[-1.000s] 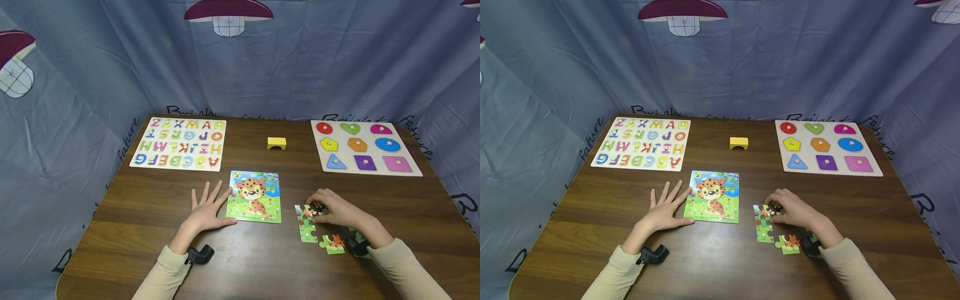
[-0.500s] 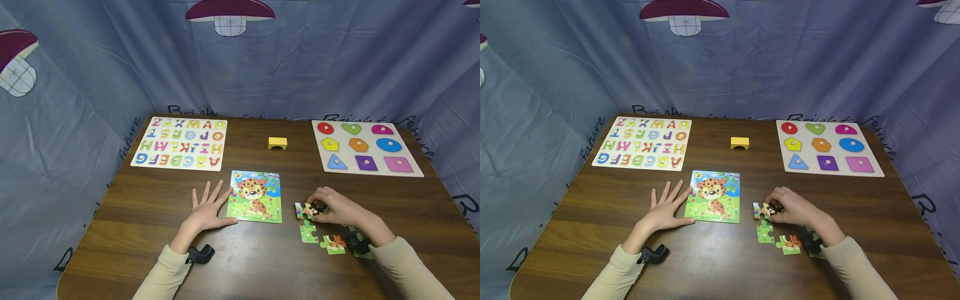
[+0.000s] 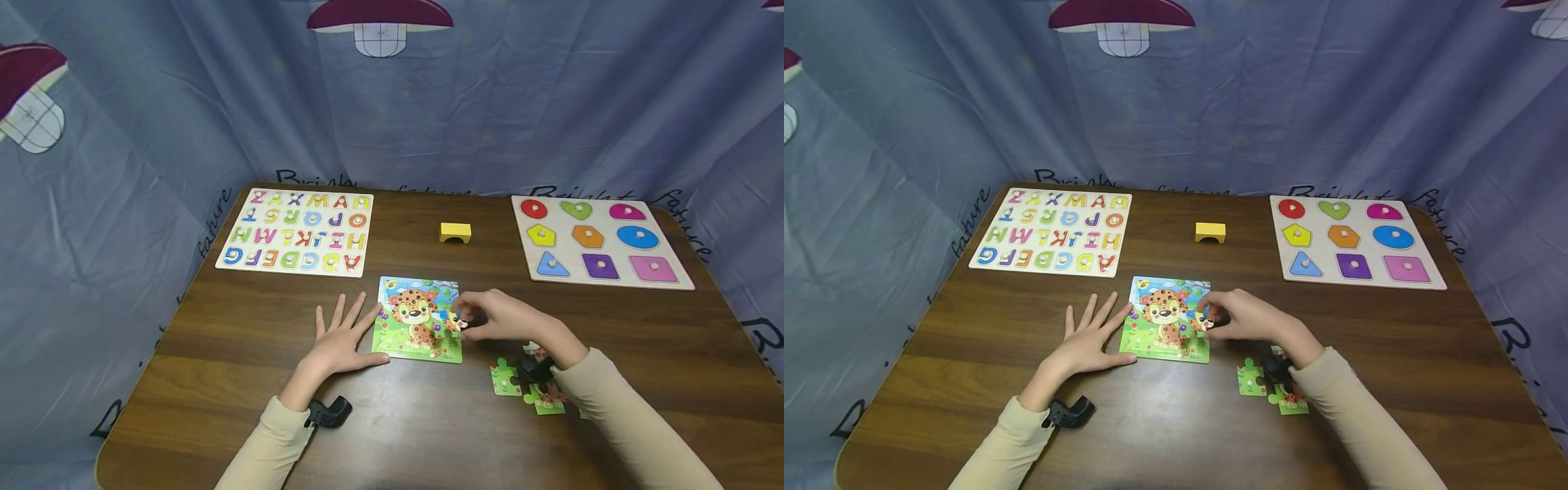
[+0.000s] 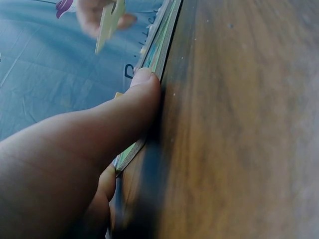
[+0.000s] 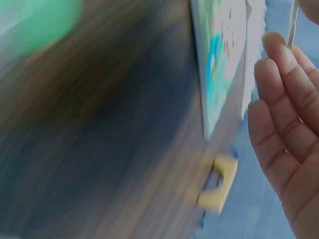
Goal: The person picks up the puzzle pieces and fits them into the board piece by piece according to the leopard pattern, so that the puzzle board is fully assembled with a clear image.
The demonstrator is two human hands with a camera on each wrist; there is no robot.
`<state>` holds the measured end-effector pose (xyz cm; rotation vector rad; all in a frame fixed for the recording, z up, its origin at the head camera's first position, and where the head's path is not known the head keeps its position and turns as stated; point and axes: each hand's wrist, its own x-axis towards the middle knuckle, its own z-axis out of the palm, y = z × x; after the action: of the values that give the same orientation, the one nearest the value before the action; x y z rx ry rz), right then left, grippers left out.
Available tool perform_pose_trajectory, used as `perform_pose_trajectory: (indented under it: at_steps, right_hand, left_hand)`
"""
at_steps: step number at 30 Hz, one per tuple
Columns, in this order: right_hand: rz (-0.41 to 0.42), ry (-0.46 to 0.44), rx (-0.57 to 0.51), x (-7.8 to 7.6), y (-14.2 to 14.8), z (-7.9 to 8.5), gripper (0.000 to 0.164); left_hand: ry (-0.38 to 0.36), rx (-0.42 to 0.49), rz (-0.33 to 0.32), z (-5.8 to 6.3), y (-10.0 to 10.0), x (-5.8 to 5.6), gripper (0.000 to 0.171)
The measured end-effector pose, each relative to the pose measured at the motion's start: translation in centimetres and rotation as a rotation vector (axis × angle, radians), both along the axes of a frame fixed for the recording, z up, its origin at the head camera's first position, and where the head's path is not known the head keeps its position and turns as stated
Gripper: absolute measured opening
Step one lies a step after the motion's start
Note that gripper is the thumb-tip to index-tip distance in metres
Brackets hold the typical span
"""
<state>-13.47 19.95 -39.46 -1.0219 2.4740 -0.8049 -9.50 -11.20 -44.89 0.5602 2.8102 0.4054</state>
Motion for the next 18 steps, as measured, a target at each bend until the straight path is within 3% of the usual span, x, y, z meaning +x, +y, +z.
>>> perform_pose_trajectory:
  at_steps: [4, 8, 18]
  right_hand:
    - [0.037, 0.032, 0.012, -1.1, -3.5, -0.5, 0.033]
    - [-0.023, 0.046, 0.047, -1.7, -6.0, -1.5, 0.033]
    - [-0.086, 0.087, 0.097, -1.8, -9.1, -2.4, 0.035]
  left_hand:
    - [0.002, 0.004, 0.005, 0.0, 0.1, -0.1, 0.091]
    - [0.0, -0.003, 0.0, -0.1, 0.2, -0.1, 0.091]
    - [0.018, -0.03, -0.003, -0.1, -0.1, -0.1, 0.092]
